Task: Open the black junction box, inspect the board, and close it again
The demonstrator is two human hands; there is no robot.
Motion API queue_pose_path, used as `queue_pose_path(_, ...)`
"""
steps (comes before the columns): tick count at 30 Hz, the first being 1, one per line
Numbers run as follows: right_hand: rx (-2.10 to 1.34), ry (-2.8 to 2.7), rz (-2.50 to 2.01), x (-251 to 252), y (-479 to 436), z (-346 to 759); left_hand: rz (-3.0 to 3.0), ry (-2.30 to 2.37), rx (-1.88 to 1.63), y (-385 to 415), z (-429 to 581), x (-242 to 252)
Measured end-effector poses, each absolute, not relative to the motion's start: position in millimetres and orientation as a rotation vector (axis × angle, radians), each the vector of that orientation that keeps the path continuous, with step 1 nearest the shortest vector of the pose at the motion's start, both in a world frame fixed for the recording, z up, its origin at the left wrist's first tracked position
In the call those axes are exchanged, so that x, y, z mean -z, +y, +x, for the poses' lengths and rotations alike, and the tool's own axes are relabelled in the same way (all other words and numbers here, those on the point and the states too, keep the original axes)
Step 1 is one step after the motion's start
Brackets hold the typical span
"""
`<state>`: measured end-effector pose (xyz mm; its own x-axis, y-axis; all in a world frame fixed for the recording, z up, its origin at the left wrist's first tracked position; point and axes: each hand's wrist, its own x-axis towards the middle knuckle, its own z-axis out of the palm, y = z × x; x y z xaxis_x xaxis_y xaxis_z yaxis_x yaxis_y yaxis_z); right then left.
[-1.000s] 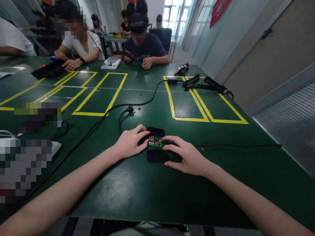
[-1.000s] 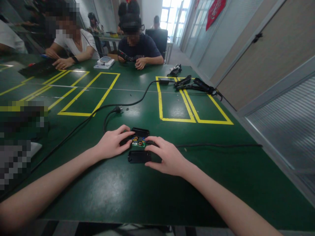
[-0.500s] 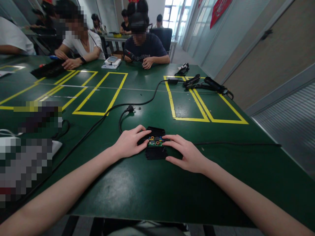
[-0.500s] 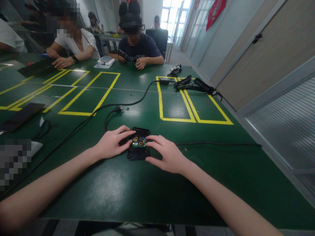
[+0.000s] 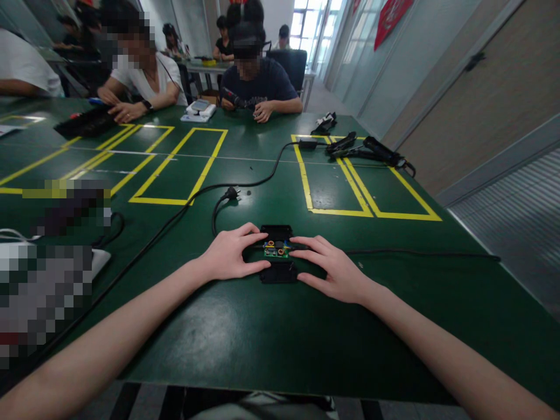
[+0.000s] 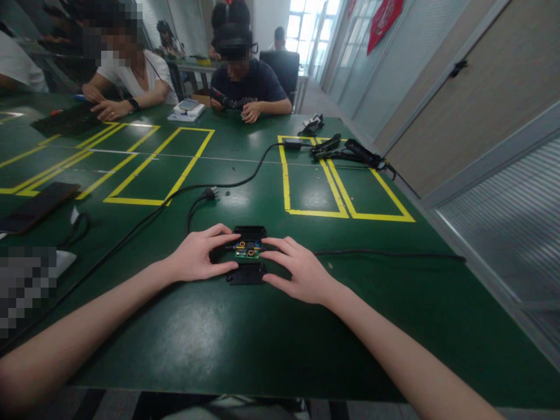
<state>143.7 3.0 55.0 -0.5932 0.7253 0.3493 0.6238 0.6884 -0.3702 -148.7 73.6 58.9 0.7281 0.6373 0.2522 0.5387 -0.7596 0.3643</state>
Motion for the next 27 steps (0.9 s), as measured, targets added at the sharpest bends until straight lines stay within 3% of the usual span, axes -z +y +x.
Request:
queue_pose_path(12,-0.321,-2.316,-1.065,-59,6,145,2.595,0.909,-0.586,77,-151,-62)
queue_pose_path(27,-0.248,-2.368,-1.386,-52,16,164,2.706,0.913,-0.242,85,-153,-66)
